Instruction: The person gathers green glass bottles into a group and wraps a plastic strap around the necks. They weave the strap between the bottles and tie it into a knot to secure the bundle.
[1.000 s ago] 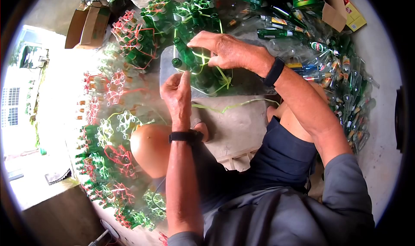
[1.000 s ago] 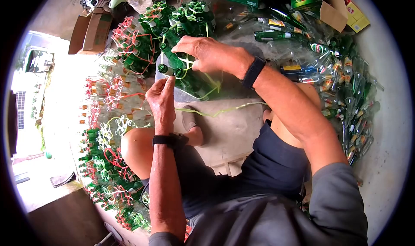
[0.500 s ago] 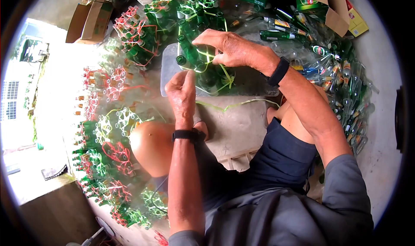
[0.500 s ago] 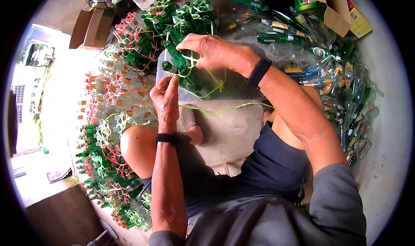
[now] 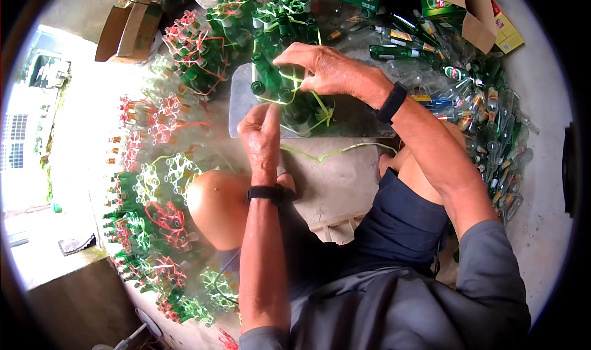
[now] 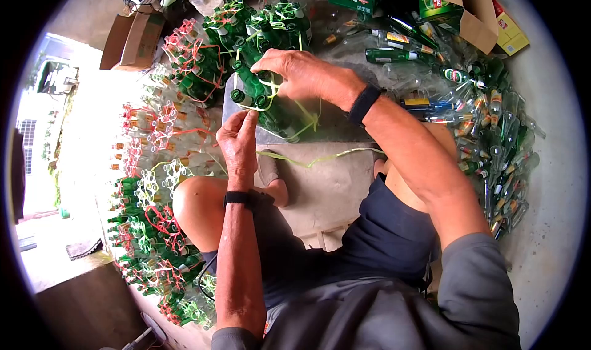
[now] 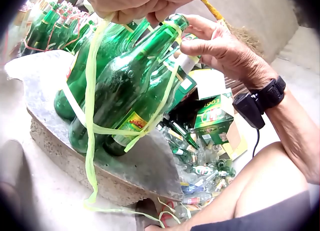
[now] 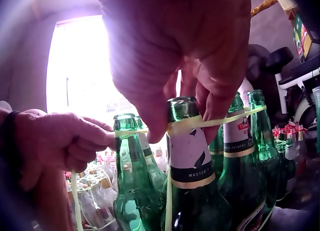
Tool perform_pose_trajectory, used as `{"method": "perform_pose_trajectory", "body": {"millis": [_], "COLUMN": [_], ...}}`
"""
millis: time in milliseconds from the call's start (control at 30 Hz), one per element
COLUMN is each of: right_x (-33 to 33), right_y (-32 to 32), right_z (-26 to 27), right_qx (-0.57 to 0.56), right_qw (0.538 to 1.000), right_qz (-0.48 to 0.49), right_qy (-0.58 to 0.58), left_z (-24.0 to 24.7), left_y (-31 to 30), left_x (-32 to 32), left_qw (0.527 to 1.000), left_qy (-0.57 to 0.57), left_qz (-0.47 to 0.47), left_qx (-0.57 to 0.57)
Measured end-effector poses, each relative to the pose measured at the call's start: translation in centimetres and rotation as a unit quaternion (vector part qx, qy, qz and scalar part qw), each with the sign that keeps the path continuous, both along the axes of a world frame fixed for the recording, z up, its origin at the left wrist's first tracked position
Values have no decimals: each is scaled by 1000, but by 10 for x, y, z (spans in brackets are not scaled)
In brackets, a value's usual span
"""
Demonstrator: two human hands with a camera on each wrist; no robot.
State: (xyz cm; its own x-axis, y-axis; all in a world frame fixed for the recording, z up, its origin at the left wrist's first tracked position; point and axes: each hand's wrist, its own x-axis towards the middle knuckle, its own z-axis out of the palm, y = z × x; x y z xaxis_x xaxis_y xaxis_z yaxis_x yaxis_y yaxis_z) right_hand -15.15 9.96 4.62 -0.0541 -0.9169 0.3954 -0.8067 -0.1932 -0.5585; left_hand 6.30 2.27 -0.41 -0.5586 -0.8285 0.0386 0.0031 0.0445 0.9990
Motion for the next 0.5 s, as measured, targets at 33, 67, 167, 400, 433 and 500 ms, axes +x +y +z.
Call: {"method": "perform_pose_trajectory", "body": {"millis": [33,67,167,400,433,500], "right_x": [0,0,1,-3,-3,-4], "right_y": [1,2,2,3,3,3], "right_z": [1,2,5,10,12,12], "right_qx": [-1,12,37,106,108,121], "right_qw": [1000,1000,999,993,993,991], "right_qz": [0,-1,-2,14,15,20], "right_qy": [1,-5,-17,-49,-48,-52], "left_z": [-1,-2,-2,-3,-4,-6], "left_y": [0,0,1,-5,-7,-8], "left_x": [0,1,4,5,4,4], "left_qw": [1000,1000,996,986,986,985], "left_qy": [15,15,11,19,13,12], "left_qz": [-1,0,3,-35,-45,-45], "left_qx": [-1,-2,90,163,163,167]}}
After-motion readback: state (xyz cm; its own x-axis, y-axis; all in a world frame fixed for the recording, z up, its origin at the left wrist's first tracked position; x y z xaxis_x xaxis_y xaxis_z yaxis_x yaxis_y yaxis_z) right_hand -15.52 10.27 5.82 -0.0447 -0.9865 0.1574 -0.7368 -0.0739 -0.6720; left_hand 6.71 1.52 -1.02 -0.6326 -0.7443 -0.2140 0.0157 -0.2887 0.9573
